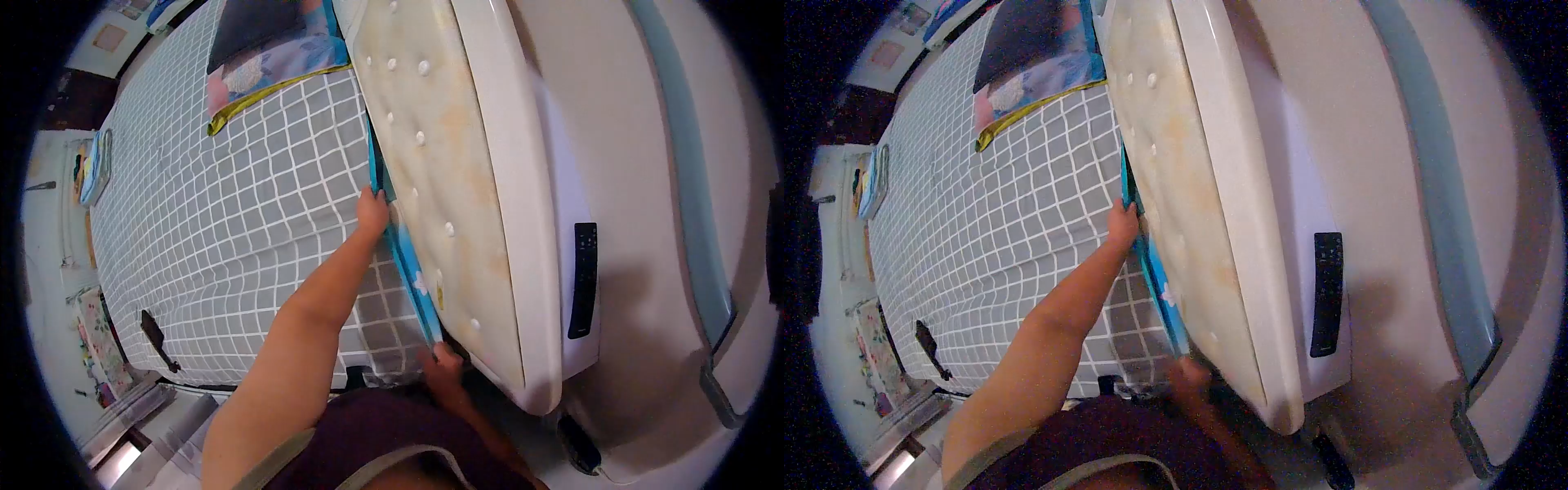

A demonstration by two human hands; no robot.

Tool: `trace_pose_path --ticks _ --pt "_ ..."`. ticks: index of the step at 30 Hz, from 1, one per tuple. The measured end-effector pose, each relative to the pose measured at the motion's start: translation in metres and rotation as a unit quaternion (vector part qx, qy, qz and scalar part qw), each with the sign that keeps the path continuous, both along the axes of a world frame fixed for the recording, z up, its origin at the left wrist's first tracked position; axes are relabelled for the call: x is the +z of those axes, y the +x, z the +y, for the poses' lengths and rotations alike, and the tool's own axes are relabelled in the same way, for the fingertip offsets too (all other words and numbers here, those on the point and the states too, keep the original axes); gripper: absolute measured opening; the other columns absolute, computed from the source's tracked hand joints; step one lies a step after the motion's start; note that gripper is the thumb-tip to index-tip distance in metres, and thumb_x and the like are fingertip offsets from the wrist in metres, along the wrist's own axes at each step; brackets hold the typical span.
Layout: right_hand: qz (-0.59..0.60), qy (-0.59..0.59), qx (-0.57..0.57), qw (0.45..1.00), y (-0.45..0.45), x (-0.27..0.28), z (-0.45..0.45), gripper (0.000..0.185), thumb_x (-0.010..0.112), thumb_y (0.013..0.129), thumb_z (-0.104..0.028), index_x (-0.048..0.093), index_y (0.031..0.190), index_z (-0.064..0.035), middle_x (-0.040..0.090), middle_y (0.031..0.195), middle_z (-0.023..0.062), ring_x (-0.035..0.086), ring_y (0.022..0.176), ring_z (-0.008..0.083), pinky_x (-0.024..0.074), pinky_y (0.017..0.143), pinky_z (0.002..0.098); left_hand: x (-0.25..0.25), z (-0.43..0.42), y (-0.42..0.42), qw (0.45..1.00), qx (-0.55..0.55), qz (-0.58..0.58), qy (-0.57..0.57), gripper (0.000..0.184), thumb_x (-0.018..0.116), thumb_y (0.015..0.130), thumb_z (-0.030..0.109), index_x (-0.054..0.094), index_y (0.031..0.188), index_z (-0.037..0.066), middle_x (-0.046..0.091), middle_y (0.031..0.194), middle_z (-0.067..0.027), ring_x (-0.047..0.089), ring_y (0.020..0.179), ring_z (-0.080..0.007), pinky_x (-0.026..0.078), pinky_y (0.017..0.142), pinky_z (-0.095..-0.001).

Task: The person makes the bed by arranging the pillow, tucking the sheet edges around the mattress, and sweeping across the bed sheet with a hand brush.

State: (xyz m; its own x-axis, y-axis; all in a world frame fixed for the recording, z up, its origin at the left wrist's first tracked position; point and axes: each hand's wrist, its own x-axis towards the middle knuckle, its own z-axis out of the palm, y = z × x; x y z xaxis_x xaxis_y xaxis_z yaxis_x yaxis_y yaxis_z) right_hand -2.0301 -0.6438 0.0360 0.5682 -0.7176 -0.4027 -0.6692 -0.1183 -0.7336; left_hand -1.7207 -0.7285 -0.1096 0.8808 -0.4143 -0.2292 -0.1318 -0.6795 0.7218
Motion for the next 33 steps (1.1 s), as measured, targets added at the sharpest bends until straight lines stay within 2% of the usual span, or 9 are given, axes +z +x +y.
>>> trace_pose_path --ticks 2,5,9,13,16,19,22,27,33 --pt "0.000 -0.002 -0.019 1.000 -0.002 0.028 -0.005 0.028 0.063 0.075 -0.018 0.047 0.059 -0.0019 0.050 0.060 0.0177 0.052 0.054 0.0338 0.0400 0.048 0.0400 0.010 -0.002 -0.002 0.995 0.018 0.047 -0.089 0.021 0.053 0.082 0.017 0.048 0.088 -0.002 0.056 0.081 -0.0252 0.054 0.079 -0.0417 0.042 0.068 -0.0447" --pt "0.015 -0.054 -0.021 0.998 -0.010 0.050 0.006 0.028 0.062 0.076 -0.018 0.046 0.058 -0.0024 0.049 0.059 0.0177 0.051 0.055 0.0350 0.0396 0.049 0.0415 0.058 -0.004 -0.009 0.990 0.035 0.078 -0.117 0.023 0.053 0.082 0.019 0.048 0.086 -0.003 0.055 0.080 -0.0249 0.054 0.079 -0.0404 0.041 0.069 -0.0431" --pt "0.069 -0.092 0.008 0.993 -0.010 0.019 0.014 0.024 0.059 0.078 -0.017 0.047 0.064 -0.0016 0.050 0.063 0.0199 0.051 0.061 0.0374 0.0403 0.054 0.0442 0.024 0.007 0.000 0.970 0.027 0.204 -0.129 0.028 0.051 0.084 0.021 0.050 0.100 -0.002 0.058 0.089 -0.0197 0.055 0.080 -0.0273 0.042 0.071 -0.0366" --pt "0.187 -0.109 0.084 0.973 0.008 0.025 0.014 0.015 0.059 0.076 -0.011 0.052 0.083 0.0001 0.054 0.084 0.0219 0.053 0.077 0.0378 0.0427 0.066 0.0448 0.025 0.008 0.004 0.965 0.013 0.237 -0.111 0.036 0.051 0.082 0.024 0.047 0.103 -0.005 0.054 0.100 -0.0269 0.052 0.095 -0.0389 0.040 0.082 -0.0415" --pt "0.015 -0.270 0.113 0.956 0.036 0.060 0.011 0.027 0.059 0.073 -0.005 0.051 0.098 0.0010 0.051 0.102 0.0207 0.050 0.094 0.0371 0.0411 0.081 0.0444 0.023 0.013 0.008 0.972 -0.036 0.220 -0.076 0.035 0.051 0.081 0.023 0.047 0.104 -0.004 0.054 0.101 -0.0255 0.051 0.097 -0.0397 0.039 0.082 -0.0424" --pt "-0.100 -0.261 0.142 0.950 0.087 0.062 0.004 0.039 0.058 0.071 -0.002 0.047 0.109 0.0020 0.046 0.114 0.0187 0.045 0.105 0.0361 0.0361 0.091 0.0443 0.003 0.014 0.008 0.971 -0.065 0.206 -0.099 0.035 0.052 0.078 0.021 0.048 0.104 -0.002 0.056 0.098 -0.0242 0.052 0.095 -0.0408 0.041 0.081 -0.0443" --pt "-0.082 -0.241 0.205 0.945 0.141 0.027 -0.004 0.038 0.056 0.072 -0.002 0.048 0.108 0.0016 0.046 0.115 0.0196 0.043 0.109 0.0358 0.0345 0.094 0.0435 0.029 0.001 0.033 0.984 -0.143 0.082 0.061 0.033 0.053 0.075 0.017 0.045 0.101 -0.001 0.057 0.094 -0.0243 0.054 0.091 -0.0413 0.042 0.079 -0.0474" --pt "-0.071 -0.240 0.175 0.952 0.146 -0.020 0.002 0.036 0.053 0.074 -0.005 0.049 0.109 0.0015 0.046 0.115 0.0210 0.042 0.110 0.0366 0.0334 0.095 0.0434 0.060 -0.035 0.092 0.994 -0.101 -0.015 0.043 0.029 0.052 0.073 0.011 0.039 0.097 0.002 0.058 0.088 -0.0253 0.056 0.082 -0.0416 0.044 0.070 -0.0490" --pt "-0.062 -0.166 0.192 0.965 0.138 -0.032 -0.002 0.033 0.051 0.077 -0.008 0.050 0.107 0.0035 0.045 0.116 0.0231 0.041 0.111 0.0386 0.0320 0.096 0.0448 0.040 -0.081 0.129 0.994 -0.061 -0.075 0.042 0.042 0.046 0.078 0.008 0.033 0.117 -0.001 0.059 0.087 -0.0253 0.057 0.083 -0.0418 0.044 0.072 -0.0481"
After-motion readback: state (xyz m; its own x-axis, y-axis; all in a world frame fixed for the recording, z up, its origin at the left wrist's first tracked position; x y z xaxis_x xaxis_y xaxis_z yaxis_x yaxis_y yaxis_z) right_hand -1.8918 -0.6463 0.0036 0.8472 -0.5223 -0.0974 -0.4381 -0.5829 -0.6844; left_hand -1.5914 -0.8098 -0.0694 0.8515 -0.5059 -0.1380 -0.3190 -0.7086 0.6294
